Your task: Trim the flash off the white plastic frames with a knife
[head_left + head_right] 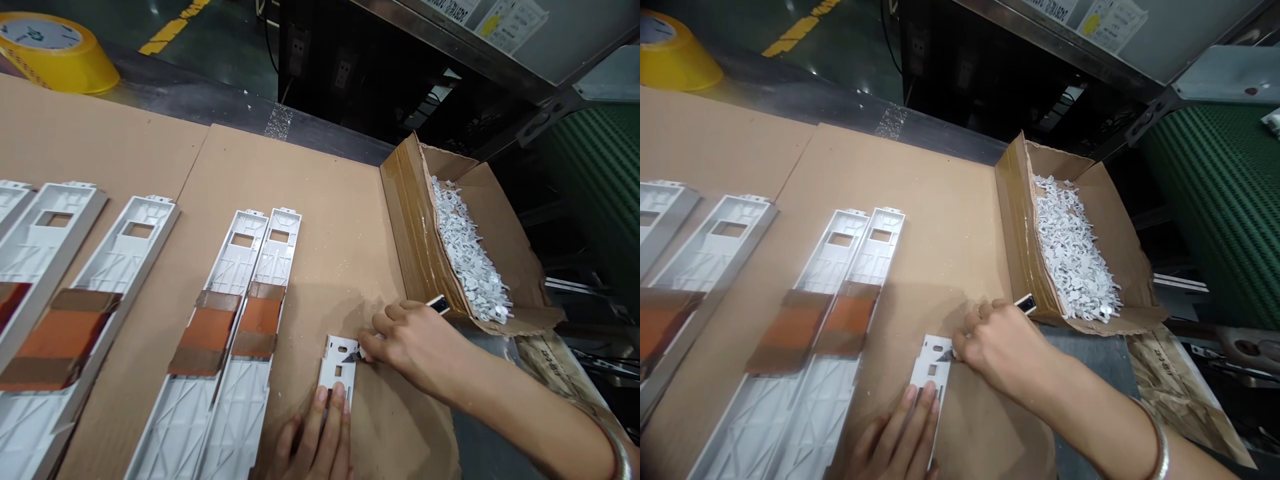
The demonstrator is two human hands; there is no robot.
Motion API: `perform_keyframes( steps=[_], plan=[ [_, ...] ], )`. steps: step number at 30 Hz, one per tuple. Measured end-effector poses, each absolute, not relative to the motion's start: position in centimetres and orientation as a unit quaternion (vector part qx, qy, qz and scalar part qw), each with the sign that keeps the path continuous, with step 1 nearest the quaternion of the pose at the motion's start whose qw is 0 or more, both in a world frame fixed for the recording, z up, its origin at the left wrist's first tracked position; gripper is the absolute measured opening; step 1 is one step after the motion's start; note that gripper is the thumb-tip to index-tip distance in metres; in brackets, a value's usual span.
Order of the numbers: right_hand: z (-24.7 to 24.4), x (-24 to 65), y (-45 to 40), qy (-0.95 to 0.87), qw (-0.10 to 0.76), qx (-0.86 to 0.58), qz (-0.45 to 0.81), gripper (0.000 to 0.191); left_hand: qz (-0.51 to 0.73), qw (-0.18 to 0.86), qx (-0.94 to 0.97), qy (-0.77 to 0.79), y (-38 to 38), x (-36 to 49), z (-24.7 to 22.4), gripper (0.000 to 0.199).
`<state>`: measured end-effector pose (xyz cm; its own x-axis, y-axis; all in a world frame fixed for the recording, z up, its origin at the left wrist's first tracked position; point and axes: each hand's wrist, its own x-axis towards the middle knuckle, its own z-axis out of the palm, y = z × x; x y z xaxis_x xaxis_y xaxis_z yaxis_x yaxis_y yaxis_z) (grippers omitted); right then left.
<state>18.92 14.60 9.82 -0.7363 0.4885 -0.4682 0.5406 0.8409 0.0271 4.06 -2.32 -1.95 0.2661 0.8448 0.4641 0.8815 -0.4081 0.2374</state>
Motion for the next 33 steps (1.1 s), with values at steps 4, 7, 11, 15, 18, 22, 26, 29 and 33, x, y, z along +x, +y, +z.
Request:
perform_keyframes(
  steps=[4, 7, 11, 15, 18, 22, 26, 29, 33],
  plan=[
    [10.5, 17.5, 16.3, 0.932, 0.277, 0.227, -0.063, 0.006, -0.269, 0.043, -0.797, -0.54, -2.2, 4.1, -2.0, 0.04],
    [10.8, 16.1, 17.2, 0.93, 0.316, 0.181, -0.052, 0.01, -0.273, 0.042, -0.796, -0.538, -2.2, 4.1, -2.0, 0.039],
    [11.0, 15.0, 17.6, 0.952, 0.274, 0.134, -0.023, 0.015, -0.284, 0.038, -0.792, -0.538, -2.0, 4.1, -1.9, 0.039],
    [11.2, 16.4, 17.1, 0.972, 0.189, 0.138, -0.016, 0.016, -0.289, 0.036, -0.787, -0.544, -1.9, 4.1, -1.8, 0.041],
    [11.4, 18.6, 16.0, 0.969, 0.136, 0.206, 0.0, 0.013, -0.296, 0.031, -0.784, -0.545, -2.0, 4.2, -1.9, 0.041],
    [10.7, 21.4, 13.3, 0.934, 0.083, 0.347, 0.006, 0.023, -0.292, 0.011, -0.784, -0.548, -2.3, 4.2, -1.9, 0.041],
    [9.0, 22.9, 8.9, 0.853, 0.016, 0.507, -0.118, 0.027, -0.287, -0.046, -0.795, -0.532, -2.1, 3.3, -1.4, 0.036],
    [7.9, 23.6, 5.3, 0.766, -0.056, 0.596, -0.234, 0.028, -0.281, -0.084, -0.825, -0.484, -1.9, 2.2, -1.0, 0.035],
    [7.2, 24.9, 1.4, 0.672, -0.14, 0.665, -0.292, 0.026, -0.249, -0.098, -0.857, -0.441, -1.5, 1.0, -0.1, 0.024]
  ],
)
